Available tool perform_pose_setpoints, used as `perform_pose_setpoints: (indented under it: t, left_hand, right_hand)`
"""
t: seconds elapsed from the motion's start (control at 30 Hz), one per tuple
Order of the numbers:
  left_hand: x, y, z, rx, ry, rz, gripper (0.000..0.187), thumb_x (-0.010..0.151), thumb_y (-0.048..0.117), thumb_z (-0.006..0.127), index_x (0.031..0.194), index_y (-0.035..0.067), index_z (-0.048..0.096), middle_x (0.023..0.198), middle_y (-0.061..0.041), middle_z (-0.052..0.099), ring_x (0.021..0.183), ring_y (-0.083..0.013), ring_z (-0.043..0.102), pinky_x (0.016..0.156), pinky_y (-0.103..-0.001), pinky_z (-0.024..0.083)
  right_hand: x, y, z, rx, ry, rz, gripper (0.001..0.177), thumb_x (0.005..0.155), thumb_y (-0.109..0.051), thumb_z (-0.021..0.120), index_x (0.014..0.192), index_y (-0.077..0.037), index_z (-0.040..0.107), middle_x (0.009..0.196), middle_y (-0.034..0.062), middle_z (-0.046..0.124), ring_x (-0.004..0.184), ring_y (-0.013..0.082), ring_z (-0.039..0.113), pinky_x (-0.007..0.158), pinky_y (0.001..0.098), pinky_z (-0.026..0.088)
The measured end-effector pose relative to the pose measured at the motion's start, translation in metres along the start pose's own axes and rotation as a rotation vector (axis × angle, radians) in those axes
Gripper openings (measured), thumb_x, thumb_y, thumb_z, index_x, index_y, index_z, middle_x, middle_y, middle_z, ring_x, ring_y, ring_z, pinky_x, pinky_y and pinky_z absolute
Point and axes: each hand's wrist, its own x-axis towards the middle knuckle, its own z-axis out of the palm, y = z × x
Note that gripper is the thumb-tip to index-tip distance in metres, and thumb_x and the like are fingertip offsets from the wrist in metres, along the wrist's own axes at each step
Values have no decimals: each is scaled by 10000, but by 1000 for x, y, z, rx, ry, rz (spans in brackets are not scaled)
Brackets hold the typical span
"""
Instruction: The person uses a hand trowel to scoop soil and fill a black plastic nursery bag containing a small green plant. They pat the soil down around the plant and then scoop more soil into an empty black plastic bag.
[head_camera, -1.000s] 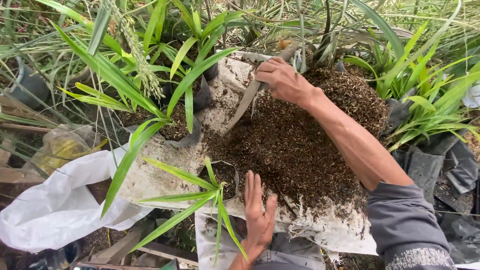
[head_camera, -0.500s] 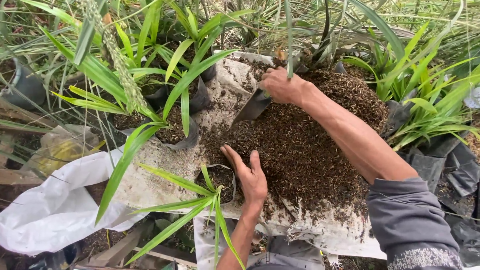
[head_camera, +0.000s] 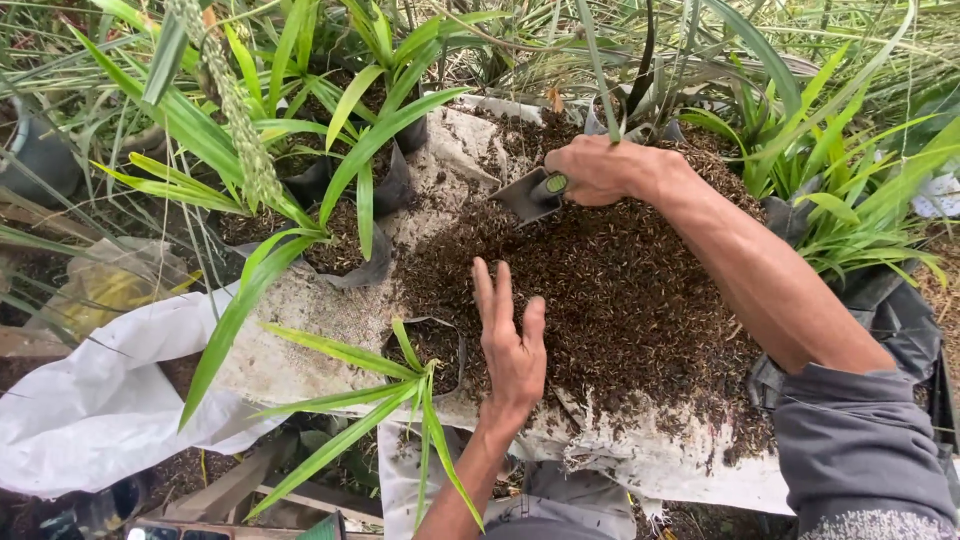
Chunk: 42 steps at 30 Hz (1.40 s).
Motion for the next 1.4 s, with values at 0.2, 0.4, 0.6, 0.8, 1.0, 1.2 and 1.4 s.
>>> perform_pose_setpoints:
  t: [0.2,0.4,0.6,0.8,1.0,1.2,1.4]
  left_hand:
    - [-94,-23,-38,-70,-206,46,458,1080,280,416,1431,23,557,1478,-286,511,1401,-428,460,1161,-581,316]
    - [-128,-22,-108,193,335,17,260,1019,186,538,819,79,667,703,-61,616,703,-194,559,553,-322,482]
    - [-102,-4,-129,134,388,144,278,1045,202,606,1310,164,684,1129,-48,602,1084,-213,526,947,-368,490]
    - [-95,-68,-129,165,416,-243,366,1016,326,658,1361,209,690,1062,-62,481,945,-165,530,765,-304,461]
    - [-70,-14,-134,255,341,-95,402,1046,109,548,1447,111,584,1285,-173,451,1211,-315,467,1058,-488,443]
    - [-66,-33,-138,337,256,-161,316,1004,178,625,1305,107,692,1401,-180,409,1322,-348,405,1154,-543,327]
    - [-57,-42,-139,280,244,-144,143,969,205,687,1031,107,770,1410,-201,396,1348,-375,384,1179,-588,281]
  right_hand:
    - [-53,-14,-30,15,-28,46,395,1038,-136,546,1433,-114,566,896,219,647,743,286,618,679,397,553]
    - [-101,-82,-62,-3,-94,70,198,990,-176,553,1167,-119,622,818,22,652,579,164,527,566,316,475]
    - [-121,-159,-72,-299,-102,-59,144,983,-64,470,985,-22,608,839,89,684,488,144,525,424,255,472]
    - [-121,-210,-47,-658,222,-221,138,919,-153,615,956,-101,737,832,106,729,793,246,736,798,408,568]
    - [-143,-244,-41,-801,342,-286,125,906,-80,653,946,-53,769,809,171,731,787,294,720,798,431,530]
    - [-161,-233,-43,-729,377,-120,175,880,-76,710,1047,-73,761,891,147,755,883,282,726,841,404,533]
    - [-181,-206,-42,192,270,165,342,896,-8,631,1219,105,651,1054,280,700,1028,407,697,948,534,543]
